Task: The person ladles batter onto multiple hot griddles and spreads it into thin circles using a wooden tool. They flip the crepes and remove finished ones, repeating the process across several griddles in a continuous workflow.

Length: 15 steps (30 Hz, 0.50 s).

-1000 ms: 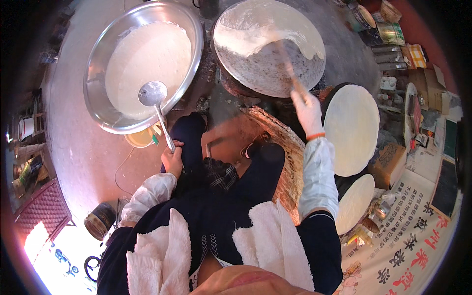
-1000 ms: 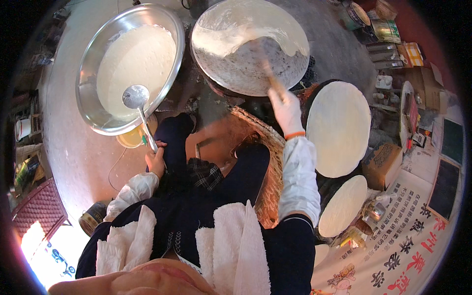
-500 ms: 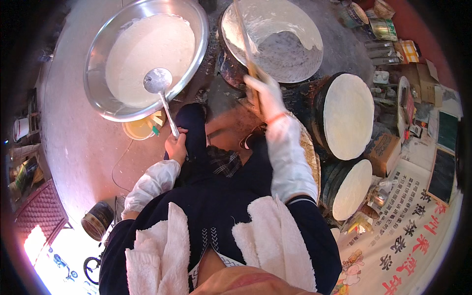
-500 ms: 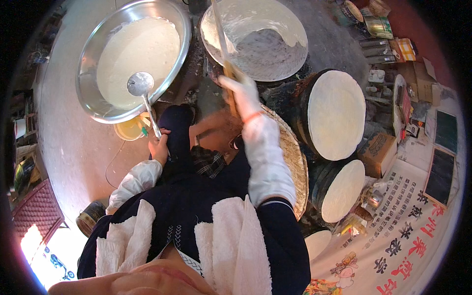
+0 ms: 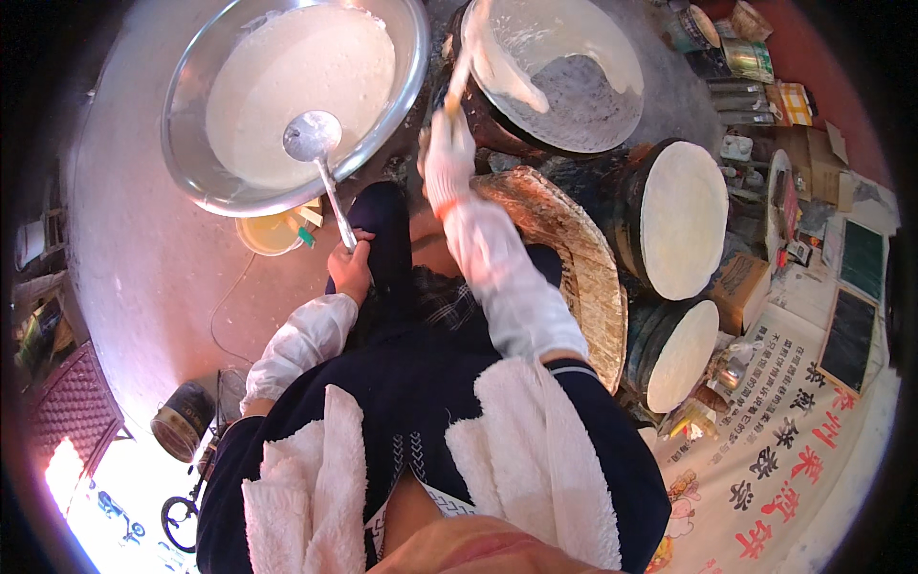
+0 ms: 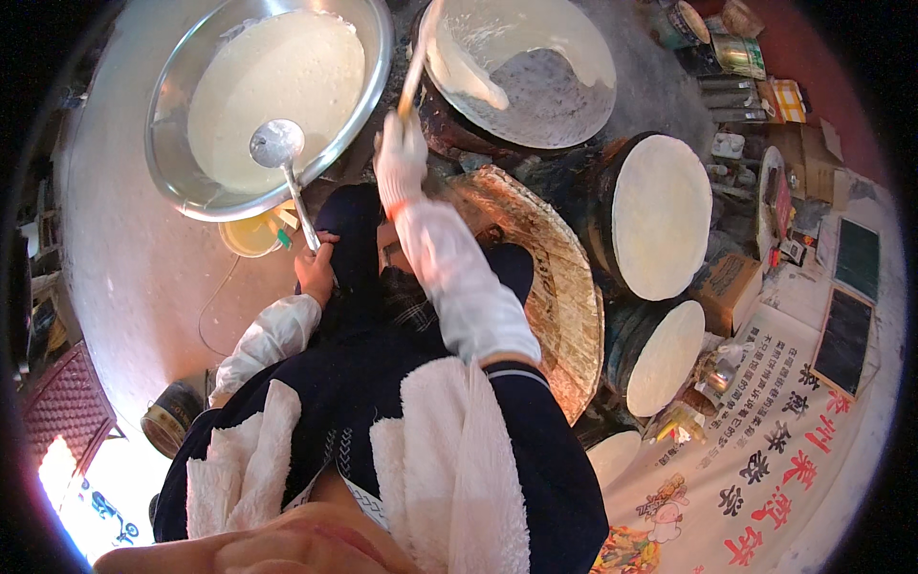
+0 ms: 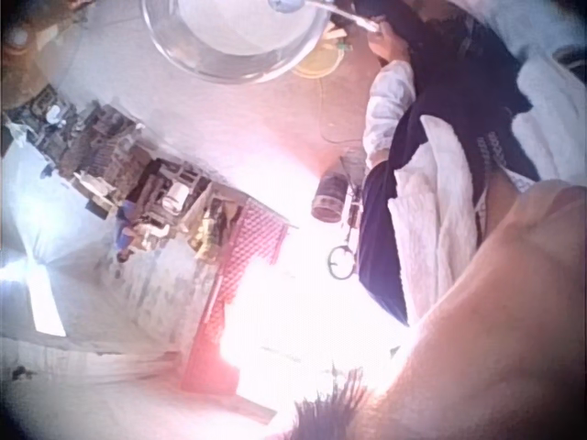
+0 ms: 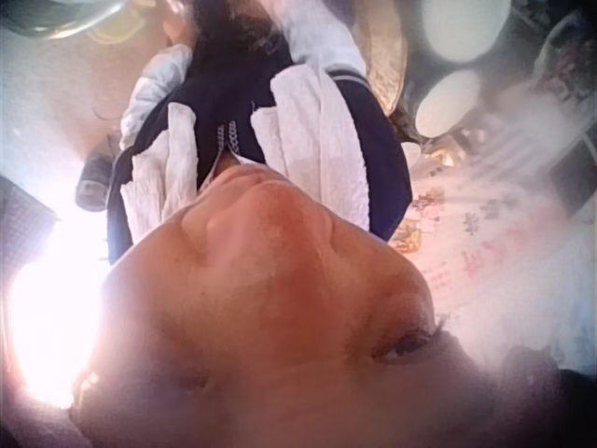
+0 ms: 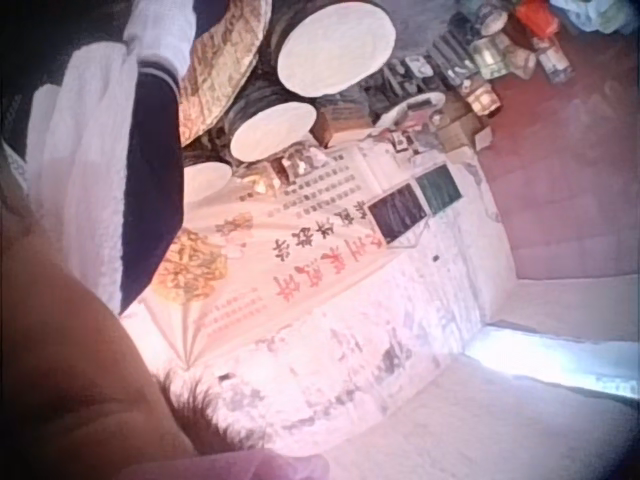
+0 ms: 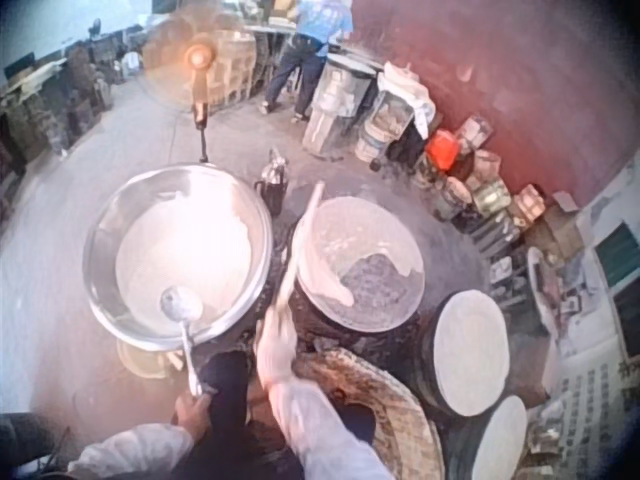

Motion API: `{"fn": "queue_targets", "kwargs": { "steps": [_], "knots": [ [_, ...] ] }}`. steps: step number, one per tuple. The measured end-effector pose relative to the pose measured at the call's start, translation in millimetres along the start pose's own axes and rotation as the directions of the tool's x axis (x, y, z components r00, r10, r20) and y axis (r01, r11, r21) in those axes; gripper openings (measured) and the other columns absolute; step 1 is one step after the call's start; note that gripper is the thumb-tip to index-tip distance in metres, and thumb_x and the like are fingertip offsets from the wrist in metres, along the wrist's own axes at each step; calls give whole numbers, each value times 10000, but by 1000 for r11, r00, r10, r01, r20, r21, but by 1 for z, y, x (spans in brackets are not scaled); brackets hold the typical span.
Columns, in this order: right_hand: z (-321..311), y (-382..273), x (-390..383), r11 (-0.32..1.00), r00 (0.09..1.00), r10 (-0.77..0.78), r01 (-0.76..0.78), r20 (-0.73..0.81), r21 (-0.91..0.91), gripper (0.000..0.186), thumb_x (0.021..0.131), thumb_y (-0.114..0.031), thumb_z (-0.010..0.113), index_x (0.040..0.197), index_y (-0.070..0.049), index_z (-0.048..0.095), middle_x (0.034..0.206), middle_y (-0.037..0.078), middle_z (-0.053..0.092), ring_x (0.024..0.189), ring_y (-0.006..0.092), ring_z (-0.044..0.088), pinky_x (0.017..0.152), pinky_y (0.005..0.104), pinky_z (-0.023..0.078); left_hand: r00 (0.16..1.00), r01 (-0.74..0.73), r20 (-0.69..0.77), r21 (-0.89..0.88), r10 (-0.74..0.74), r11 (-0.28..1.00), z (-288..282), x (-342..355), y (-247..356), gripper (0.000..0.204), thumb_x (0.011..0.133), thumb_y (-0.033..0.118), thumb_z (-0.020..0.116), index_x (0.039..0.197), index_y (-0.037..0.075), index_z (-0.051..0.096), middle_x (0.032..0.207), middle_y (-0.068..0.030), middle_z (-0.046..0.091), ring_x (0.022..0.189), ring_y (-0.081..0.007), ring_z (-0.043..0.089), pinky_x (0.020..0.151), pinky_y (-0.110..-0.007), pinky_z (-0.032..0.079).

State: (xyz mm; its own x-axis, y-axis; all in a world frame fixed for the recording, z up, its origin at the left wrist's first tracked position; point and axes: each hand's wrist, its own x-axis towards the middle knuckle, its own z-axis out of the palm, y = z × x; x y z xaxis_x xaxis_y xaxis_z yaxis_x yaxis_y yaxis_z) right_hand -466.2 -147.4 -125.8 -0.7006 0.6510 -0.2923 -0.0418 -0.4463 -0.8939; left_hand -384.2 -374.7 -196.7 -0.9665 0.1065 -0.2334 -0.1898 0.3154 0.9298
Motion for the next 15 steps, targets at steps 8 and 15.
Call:
{"fn": "queue_targets", "kwargs": {
  "steps": [8,15],
  "knots": [
    [10,-16,-37,955,928,289,-265,-236,132,369,971,-472,605,1206,-187,603,696,-14,516,413,95,383,340,281,311,1000,-21,2,-59,21,998,0,1,-5,223,848,154,593,915,-5,735,964,-106,708,946,-215,661,873,-319,476],
    [-78,-65,-85,936,903,316,-247,-290,249,339,978,-490,602,1100,-174,595,702,-32,473,432,75,350,374,261,293,999,-27,-23,-55,26,998,-1,3,-9,226,844,174,601,909,8,739,915,-89,716,932,-212,676,863,-311,480]
  ]
}}
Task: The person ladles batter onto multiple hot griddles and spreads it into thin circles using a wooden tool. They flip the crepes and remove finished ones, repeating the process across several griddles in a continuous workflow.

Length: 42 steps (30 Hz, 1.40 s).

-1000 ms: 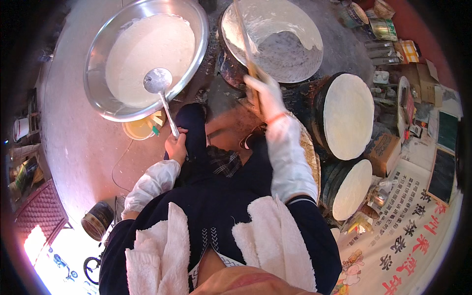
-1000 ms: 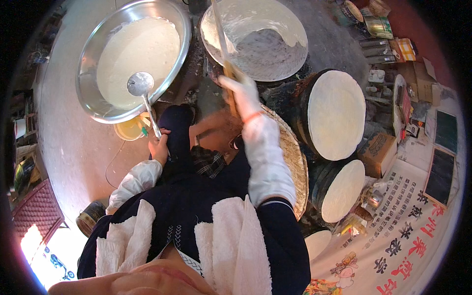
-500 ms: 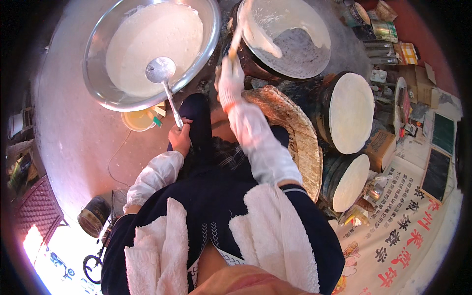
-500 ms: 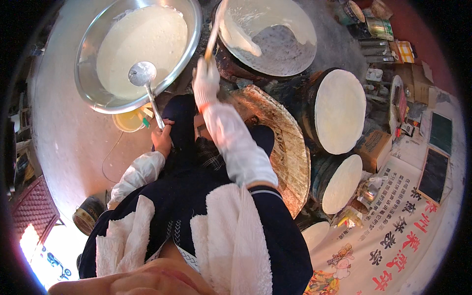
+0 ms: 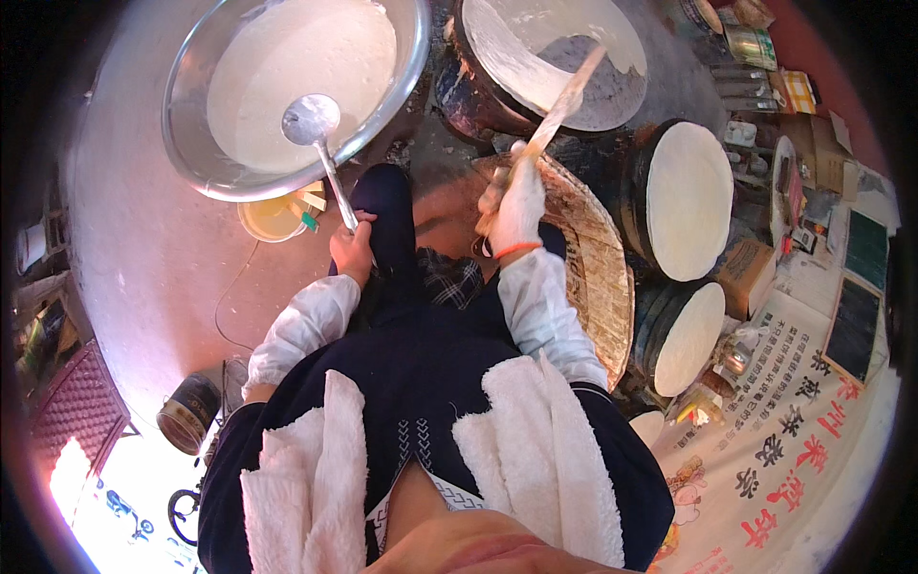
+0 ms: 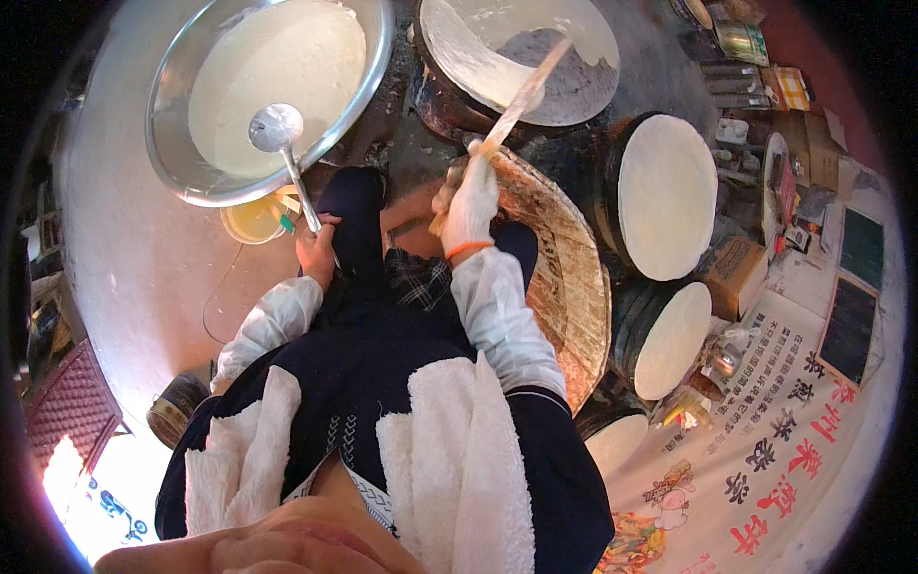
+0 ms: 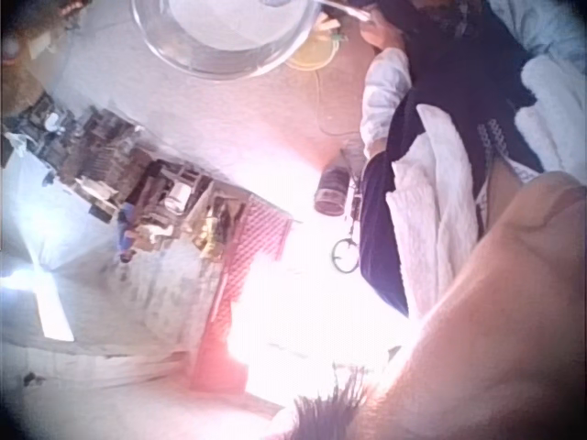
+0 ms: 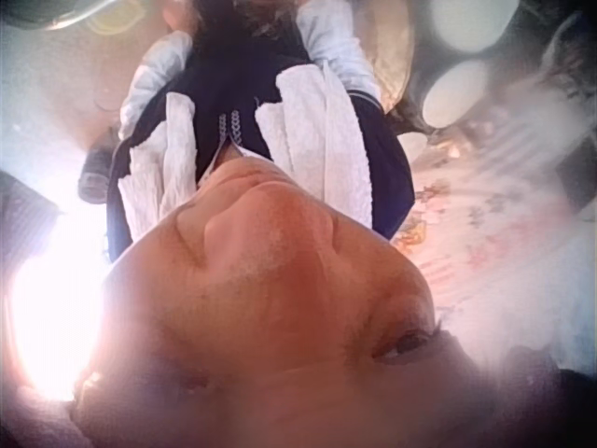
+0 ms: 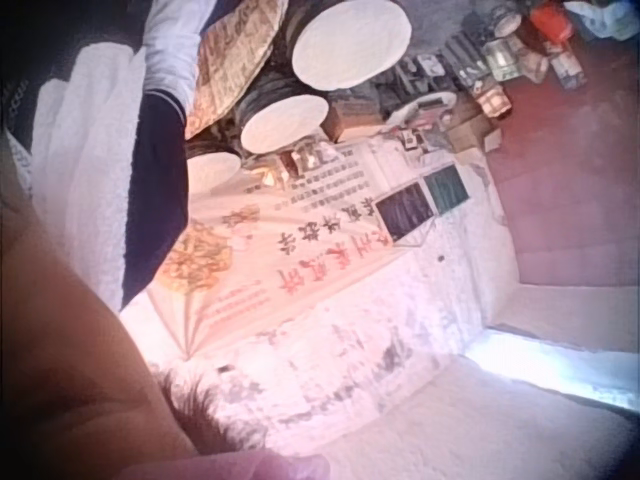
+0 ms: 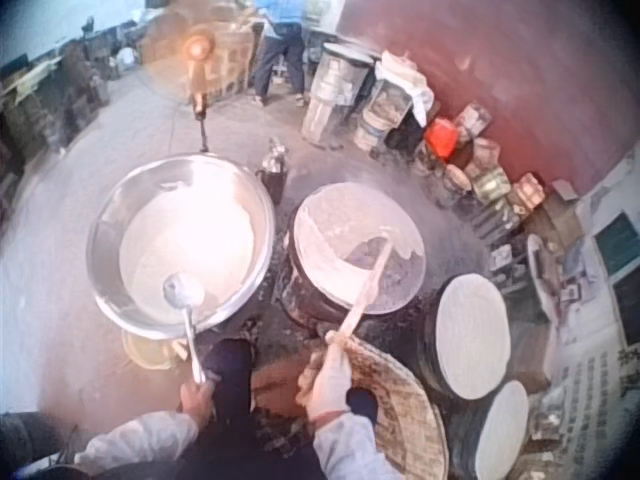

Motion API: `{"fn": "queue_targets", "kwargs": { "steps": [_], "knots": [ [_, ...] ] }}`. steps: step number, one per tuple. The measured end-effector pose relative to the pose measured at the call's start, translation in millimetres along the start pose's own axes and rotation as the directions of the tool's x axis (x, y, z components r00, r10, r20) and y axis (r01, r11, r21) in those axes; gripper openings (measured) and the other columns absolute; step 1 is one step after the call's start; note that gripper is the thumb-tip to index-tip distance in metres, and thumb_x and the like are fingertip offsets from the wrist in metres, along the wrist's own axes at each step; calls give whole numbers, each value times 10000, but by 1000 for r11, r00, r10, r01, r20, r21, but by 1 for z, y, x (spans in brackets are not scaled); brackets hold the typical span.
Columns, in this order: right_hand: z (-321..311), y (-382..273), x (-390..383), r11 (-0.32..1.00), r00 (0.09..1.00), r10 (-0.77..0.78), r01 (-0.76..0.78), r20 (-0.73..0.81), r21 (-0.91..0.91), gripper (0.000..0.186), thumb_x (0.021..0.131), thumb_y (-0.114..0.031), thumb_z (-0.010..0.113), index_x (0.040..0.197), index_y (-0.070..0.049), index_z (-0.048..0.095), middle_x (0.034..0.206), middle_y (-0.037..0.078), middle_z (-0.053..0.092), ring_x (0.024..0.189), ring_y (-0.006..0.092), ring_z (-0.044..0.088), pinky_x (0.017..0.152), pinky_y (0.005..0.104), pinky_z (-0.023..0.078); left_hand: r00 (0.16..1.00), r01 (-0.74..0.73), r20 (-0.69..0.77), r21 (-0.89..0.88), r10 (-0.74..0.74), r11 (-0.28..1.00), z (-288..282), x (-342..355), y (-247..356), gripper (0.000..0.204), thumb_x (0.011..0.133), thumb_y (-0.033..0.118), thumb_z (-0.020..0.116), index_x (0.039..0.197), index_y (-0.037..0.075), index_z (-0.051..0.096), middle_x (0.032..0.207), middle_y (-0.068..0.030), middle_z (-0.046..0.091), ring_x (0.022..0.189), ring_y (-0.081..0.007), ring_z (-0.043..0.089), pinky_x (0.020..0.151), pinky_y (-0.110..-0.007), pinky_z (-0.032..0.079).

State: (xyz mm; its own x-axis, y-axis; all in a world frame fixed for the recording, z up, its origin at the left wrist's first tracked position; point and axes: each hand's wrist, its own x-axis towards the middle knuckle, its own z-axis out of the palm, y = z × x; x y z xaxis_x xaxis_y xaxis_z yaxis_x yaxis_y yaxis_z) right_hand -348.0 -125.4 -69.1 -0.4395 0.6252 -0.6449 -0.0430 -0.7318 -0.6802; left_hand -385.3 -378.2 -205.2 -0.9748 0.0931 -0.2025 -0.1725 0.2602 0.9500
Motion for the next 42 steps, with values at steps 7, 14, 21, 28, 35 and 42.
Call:
{"fn": "queue_targets", "kwargs": {
  "steps": [7,14,21,28,35,42],
  "knots": [
    [-6,45,15,951,963,-46,124,267,-282,388,1025,-373,548,1330,-134,540,688,11,562,386,114,448,333,270,360,1000,5,19,26,-6,1000,17,-6,13,222,852,193,610,894,20,742,862,-69,699,837,-158,643,817,-285,476],
    [-117,-46,16,906,987,-6,75,164,-417,356,1027,-461,516,1092,-114,564,720,37,588,454,108,486,380,283,404,999,-38,-1,107,39,993,18,-4,22,225,857,218,626,888,29,743,754,-45,661,747,-137,612,723,-286,462],
    [-120,-31,13,729,886,-101,376,453,-572,387,1008,-282,543,1340,-87,573,786,70,670,540,151,592,504,306,499,999,-43,13,168,42,985,32,-4,22,228,858,231,631,896,42,752,734,-49,653,705,-138,600,686,-299,461],
    [-158,-133,42,723,935,-144,323,324,-610,435,1030,-242,500,1458,-161,482,654,17,547,411,103,482,350,247,362,994,-109,4,294,112,950,28,-3,35,248,854,244,627,923,47,761,773,-86,691,761,-174,650,735,-323,487],
    [-179,-77,30,736,921,-43,290,386,-611,483,1013,-262,522,1488,-194,468,683,34,589,417,116,490,378,274,400,997,-73,-4,284,78,956,39,-14,38,251,851,252,631,918,45,756,765,-92,687,758,-185,653,745,-321,487],
    [-174,-130,139,34,604,-653,626,457,-779,427,1005,-316,508,1415,-196,516,994,264,692,828,457,668,734,543,522,996,-87,0,298,91,951,45,-9,42,230,849,227,630,912,38,744,764,-85,679,748,-168,631,729,-317,478]
  ]
}}
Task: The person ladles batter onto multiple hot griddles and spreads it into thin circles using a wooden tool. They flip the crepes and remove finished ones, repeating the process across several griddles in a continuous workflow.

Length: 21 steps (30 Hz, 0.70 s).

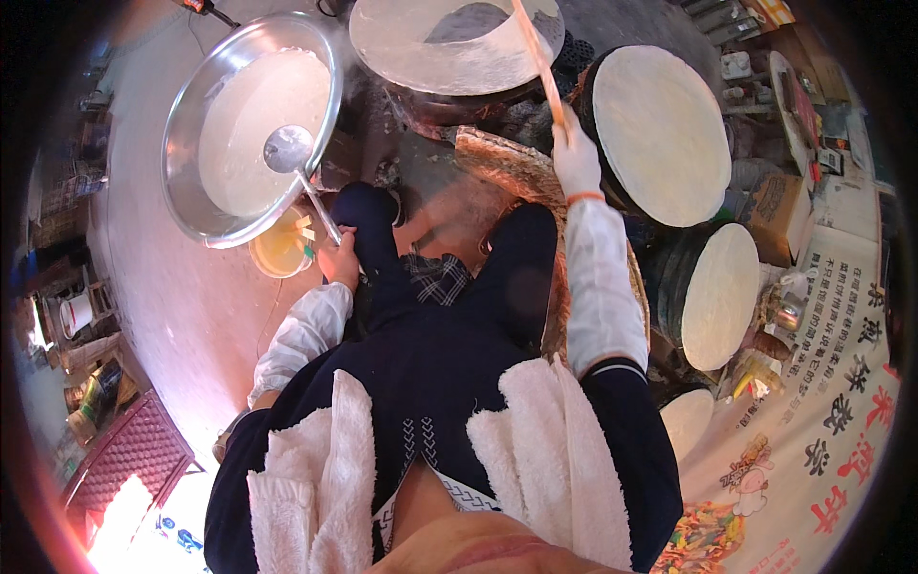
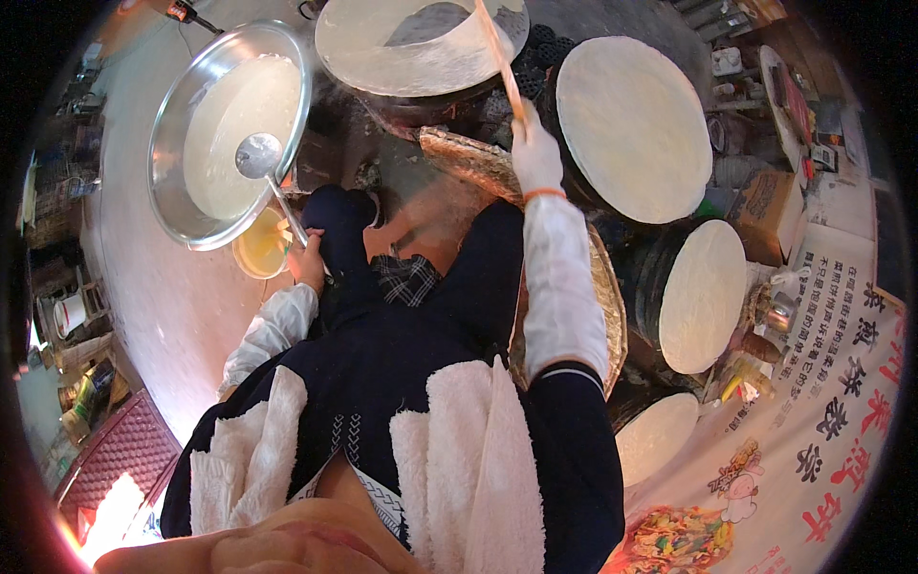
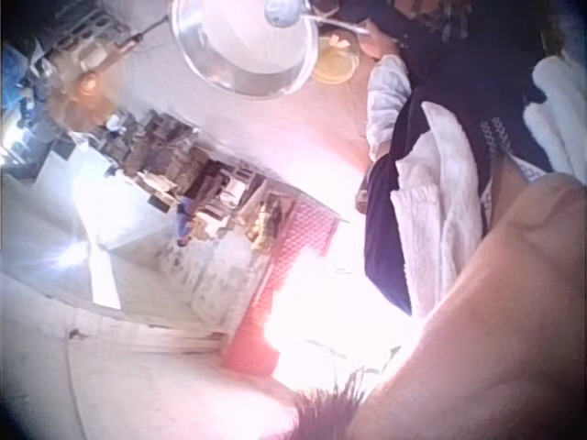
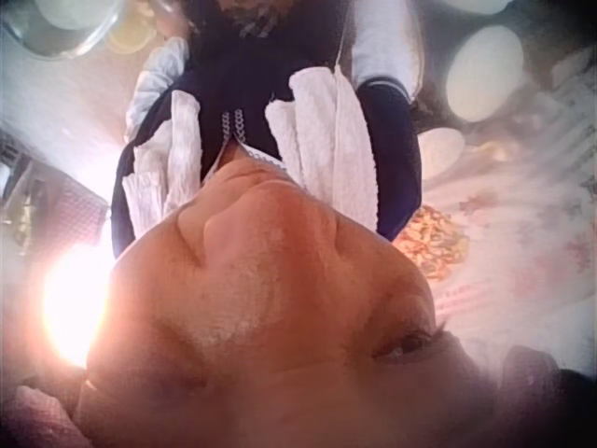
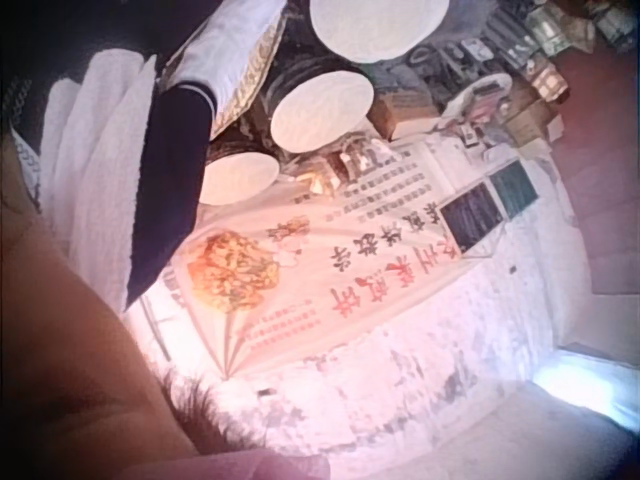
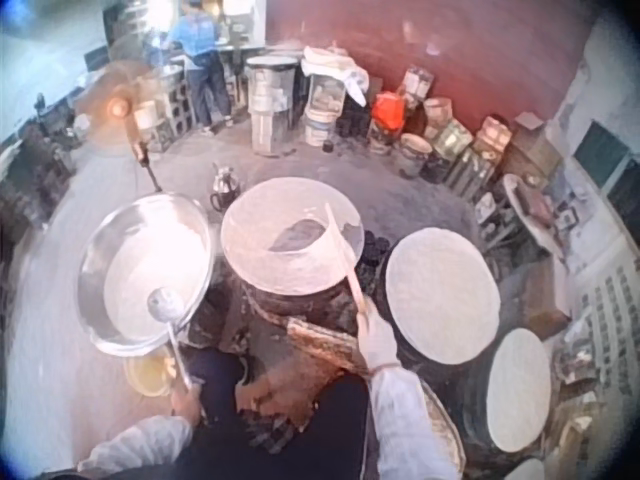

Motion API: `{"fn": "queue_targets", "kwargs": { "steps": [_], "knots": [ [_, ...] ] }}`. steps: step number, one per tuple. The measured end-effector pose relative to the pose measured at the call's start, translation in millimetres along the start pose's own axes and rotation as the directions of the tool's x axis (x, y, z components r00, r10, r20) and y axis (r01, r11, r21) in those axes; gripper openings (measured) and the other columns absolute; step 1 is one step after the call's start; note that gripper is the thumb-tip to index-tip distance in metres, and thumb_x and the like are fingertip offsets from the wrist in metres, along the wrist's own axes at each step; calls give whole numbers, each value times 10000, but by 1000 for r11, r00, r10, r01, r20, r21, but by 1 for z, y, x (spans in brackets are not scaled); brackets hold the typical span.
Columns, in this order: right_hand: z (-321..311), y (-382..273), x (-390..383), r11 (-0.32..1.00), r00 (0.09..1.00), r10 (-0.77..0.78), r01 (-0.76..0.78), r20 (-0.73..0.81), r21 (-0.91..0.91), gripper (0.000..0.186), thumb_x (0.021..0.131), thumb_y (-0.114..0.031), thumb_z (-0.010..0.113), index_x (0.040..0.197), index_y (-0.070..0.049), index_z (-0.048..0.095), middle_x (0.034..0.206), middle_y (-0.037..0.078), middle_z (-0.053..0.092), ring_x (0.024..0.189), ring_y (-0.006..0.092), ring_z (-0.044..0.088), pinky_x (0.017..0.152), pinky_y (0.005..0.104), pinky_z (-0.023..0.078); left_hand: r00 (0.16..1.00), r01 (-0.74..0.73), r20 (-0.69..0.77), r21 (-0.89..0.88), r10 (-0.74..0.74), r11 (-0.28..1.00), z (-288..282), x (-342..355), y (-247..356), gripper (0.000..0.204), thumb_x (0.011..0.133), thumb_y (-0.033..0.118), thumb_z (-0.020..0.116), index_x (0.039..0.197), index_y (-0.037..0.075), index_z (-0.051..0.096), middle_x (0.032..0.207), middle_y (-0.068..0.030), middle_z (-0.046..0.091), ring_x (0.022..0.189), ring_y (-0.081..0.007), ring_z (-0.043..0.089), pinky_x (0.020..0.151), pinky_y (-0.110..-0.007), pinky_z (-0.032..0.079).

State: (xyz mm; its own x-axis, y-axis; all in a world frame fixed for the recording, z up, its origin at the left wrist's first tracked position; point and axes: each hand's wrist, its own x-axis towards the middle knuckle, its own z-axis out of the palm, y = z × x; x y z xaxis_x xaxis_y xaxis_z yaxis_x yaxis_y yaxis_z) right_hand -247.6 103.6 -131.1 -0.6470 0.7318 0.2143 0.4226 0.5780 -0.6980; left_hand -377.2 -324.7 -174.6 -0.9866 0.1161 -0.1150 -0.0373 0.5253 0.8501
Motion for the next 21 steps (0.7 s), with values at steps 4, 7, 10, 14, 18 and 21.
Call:
{"fn": "queue_targets", "kwargs": {
  "steps": [4,7,10,14,18,21],
  "knots": [
    [1,-47,38,937,989,145,-143,-16,-318,425,1012,-352,488,1428,-265,497,876,236,692,810,459,661,715,566,515,1000,-20,10,5,20,1000,13,10,-8,217,851,210,627,907,31,736,761,-74,674,753,-156,627,727,-311,475],
    [25,-43,0,959,989,37,-76,-145,-274,455,1002,-313,522,1451,-276,459,780,190,679,716,436,672,657,554,537,999,-10,-35,-16,9,1000,3,2,-1,211,856,201,619,900,29,732,751,-68,664,742,-152,621,722,-304,472],
    [31,-35,13,968,985,100,-128,-138,-214,460,987,-287,539,1439,-244,466,822,230,688,742,457,667,666,565,531,999,-33,-25,-10,33,999,-1,0,-6,207,853,204,617,896,37,732,717,-55,637,700,-140,593,683,-308,454],
    [25,-21,102,977,984,138,-154,-114,-148,392,975,-267,518,1358,-184,540,966,261,694,919,461,658,800,555,513,1000,-22,-10,-4,22,1000,3,4,-4,201,848,203,614,889,39,722,678,-38,601,660,-132,562,643,-316,435],
    [39,-10,141,968,968,243,-239,-56,70,356,962,-271,519,1252,-96,630,1053,264,684,1013,453,638,880,513,503,1000,7,-3,-42,-7,999,7,7,-13,187,849,203,611,894,49,707,686,-34,596,659,-134,559,644,-318,436],
    [52,-45,102,984,983,177,-175,-53,35,390,945,-310,545,1222,-60,657,1079,260,680,1044,454,626,907,489,502,999,-32,-26,2,32,999,6,3,-14,175,851,203,610,896,61,701,703,-32,604,665,-132,558,645,-319,436]
  ]
}}
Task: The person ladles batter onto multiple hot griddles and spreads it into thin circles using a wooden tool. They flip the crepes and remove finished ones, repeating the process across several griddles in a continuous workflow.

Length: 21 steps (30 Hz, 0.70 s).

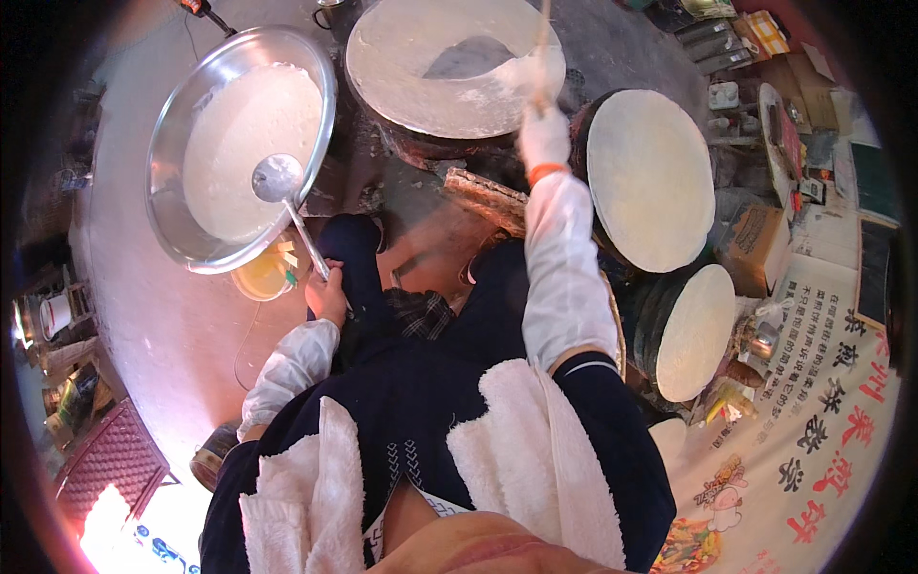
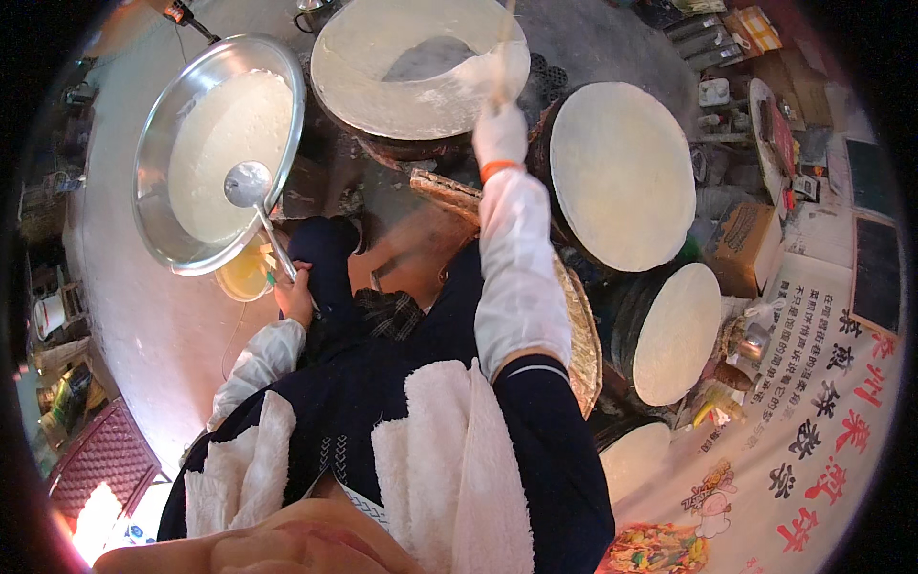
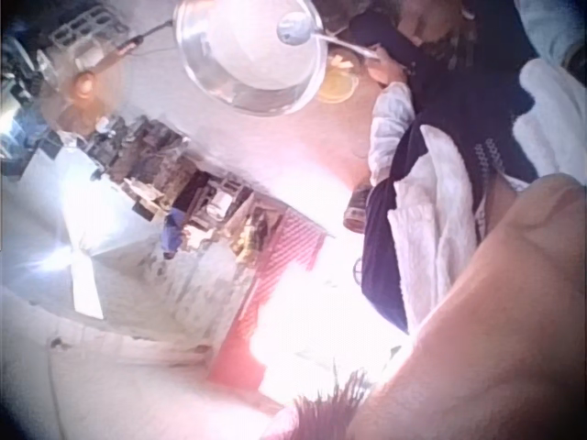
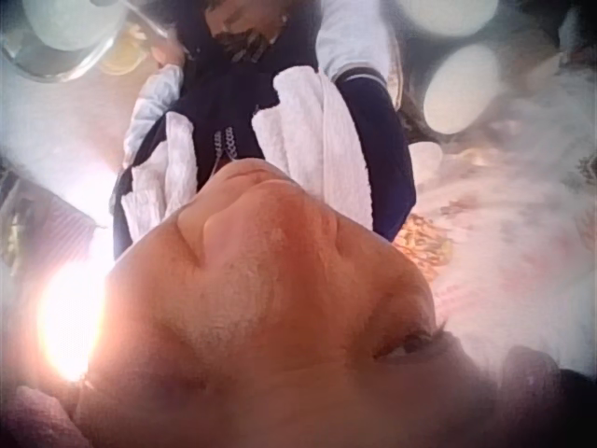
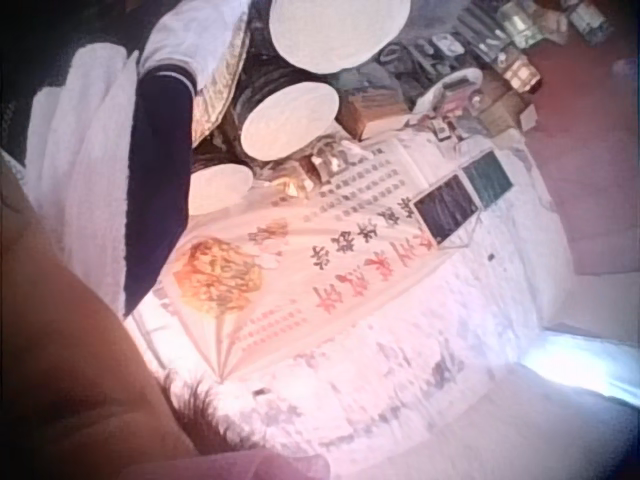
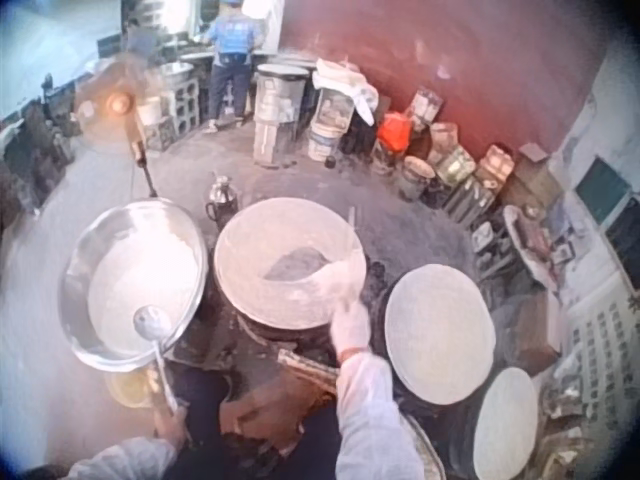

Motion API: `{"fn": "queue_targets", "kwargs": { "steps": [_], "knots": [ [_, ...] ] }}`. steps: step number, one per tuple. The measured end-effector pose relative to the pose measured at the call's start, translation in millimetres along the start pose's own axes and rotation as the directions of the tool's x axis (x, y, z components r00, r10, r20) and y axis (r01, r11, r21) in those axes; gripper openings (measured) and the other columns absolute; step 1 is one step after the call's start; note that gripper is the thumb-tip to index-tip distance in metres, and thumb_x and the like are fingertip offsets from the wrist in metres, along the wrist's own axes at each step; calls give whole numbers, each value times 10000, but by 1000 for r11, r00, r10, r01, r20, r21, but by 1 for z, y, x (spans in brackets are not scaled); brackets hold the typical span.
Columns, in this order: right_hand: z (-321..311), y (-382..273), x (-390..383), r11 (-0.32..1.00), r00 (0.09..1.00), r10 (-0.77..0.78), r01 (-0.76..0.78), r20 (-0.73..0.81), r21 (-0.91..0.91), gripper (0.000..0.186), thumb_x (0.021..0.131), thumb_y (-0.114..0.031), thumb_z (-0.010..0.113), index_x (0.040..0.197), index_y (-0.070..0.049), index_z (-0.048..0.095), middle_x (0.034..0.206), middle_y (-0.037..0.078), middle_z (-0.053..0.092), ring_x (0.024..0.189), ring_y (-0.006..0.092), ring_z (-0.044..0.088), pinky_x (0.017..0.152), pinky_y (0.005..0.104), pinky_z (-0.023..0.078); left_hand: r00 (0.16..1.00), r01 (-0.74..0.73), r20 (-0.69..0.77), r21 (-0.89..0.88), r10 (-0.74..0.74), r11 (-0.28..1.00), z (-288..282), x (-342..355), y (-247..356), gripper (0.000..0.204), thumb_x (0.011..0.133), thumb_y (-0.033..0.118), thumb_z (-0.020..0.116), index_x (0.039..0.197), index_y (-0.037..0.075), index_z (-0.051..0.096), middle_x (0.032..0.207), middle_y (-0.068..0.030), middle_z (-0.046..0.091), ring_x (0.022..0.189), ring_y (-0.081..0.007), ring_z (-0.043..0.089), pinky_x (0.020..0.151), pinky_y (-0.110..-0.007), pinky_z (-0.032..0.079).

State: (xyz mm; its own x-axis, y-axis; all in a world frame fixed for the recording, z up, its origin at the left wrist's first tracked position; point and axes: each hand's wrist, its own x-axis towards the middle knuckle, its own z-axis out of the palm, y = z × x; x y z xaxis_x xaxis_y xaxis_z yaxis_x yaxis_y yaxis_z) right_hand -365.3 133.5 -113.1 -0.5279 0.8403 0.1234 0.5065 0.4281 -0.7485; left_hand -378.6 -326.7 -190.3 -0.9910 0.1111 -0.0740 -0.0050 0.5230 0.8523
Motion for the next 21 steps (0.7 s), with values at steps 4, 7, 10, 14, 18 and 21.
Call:
{"fn": "queue_targets", "kwargs": {
  "steps": [4,7,10,14,18,21],
  "knots": [
    [0,-49,-53,998,984,50,-42,173,-52,422,918,-364,587,1240,-102,665,1085,251,678,1043,446,630,918,479,505,999,36,11,-27,-36,999,5,1,1,165,853,202,612,887,66,699,703,-29,602,670,-132,558,645,-316,433],
    [-30,-35,-57,998,999,-45,43,32,48,440,936,-312,560,1332,-126,606,1185,242,657,1114,412,620,951,451,492,997,72,35,-69,-70,995,2,0,-2,161,850,195,615,882,59,695,697,-17,587,663,-122,543,639,-306,426],
    [-40,22,-79,994,1000,6,-4,-17,108,477,952,-270,554,1390,-81,551,1248,237,641,1173,385,609,987,417,476,996,77,59,-94,-72,993,-3,-1,-1,157,847,189,620,877,54,694,687,3,562,645,-102,511,617,-291,407],
    [-33,6,-115,999,1000,30,-31,7,41,494,950,-234,577,1423,-100,527,1183,261,658,1096,409,644,933,440,504,997,71,52,-132,-64,989,-7,3,-9,142,849,175,621,878,59,699,699,24,552,649,-80,486,607,-272,385],
    [10,-50,-99,990,989,131,-127,65,-55,477,946,-279,572,1403,-147,546,1062,273,678,999,455,648,866,496,519,989,131,95,-177,-115,976,-12,4,1,151,867,158,623,904,33,698,732,13,577,688,-83,509,638,-270,403],
    [5,-29,-67,977,999,-37,44,36,-211,366,952,-292,549,1278,-145,630,999,247,696,952,445,657,838,523,522,978,159,165,-214,-124,964,-25,-2,28,174,910,162,622,947,12,703,745,-2,608,711,-83,548,639,-264,426]
  ]
}}
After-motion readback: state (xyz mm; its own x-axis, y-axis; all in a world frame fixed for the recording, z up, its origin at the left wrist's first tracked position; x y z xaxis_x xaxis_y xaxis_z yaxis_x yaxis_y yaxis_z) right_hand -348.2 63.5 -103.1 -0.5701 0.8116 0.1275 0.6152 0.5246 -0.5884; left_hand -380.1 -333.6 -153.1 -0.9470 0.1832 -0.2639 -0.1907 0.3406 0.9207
